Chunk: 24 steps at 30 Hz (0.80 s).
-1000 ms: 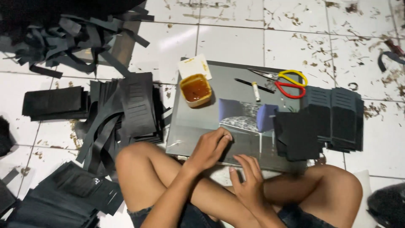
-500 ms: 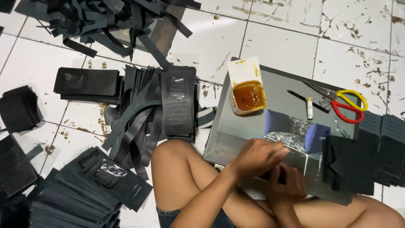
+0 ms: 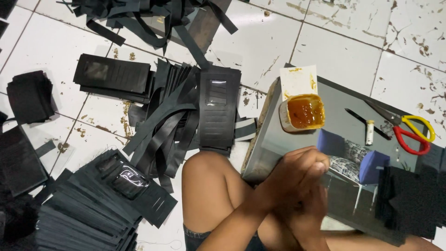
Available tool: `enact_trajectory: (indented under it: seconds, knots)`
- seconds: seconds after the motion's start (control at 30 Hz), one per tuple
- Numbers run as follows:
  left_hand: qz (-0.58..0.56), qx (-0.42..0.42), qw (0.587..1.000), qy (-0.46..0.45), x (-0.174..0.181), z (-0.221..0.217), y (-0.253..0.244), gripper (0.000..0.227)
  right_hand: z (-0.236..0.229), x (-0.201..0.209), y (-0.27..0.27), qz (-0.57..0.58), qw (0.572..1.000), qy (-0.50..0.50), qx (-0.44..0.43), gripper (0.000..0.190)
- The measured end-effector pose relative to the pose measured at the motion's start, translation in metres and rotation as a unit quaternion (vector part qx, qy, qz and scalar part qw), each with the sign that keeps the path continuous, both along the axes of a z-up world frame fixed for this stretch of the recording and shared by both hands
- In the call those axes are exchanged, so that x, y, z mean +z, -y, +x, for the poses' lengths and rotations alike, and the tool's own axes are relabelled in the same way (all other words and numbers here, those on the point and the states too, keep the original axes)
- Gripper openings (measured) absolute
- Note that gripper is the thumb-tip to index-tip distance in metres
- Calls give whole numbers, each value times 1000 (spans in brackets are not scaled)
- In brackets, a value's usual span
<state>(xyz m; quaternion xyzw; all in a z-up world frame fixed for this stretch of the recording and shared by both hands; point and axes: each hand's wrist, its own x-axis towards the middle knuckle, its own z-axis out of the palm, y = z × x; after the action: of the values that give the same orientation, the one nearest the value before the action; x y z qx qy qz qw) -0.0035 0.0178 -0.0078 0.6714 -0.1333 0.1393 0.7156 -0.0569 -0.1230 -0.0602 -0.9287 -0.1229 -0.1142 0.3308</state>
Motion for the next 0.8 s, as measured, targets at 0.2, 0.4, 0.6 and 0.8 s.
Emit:
enact_trajectory:
  seconds: [0.2, 0.4, 0.6, 0.8]
  knots:
    - [44, 275, 948, 156, 13, -7, -44, 43, 47, 15, -90, -100, 981, 34, 162, 38]
    - [124, 310, 917, 217, 7, -19, -64, 40, 84, 15, -145, -208, 910, 79, 349, 54]
    - [-15, 350, 917, 191, 14, -5, -68, 41, 72, 59, -171, -135, 901, -26, 411, 58]
    - [-1, 393, 906, 160, 26, -5, -70, 42, 66, 51, -169, -307, 861, 144, 379, 60]
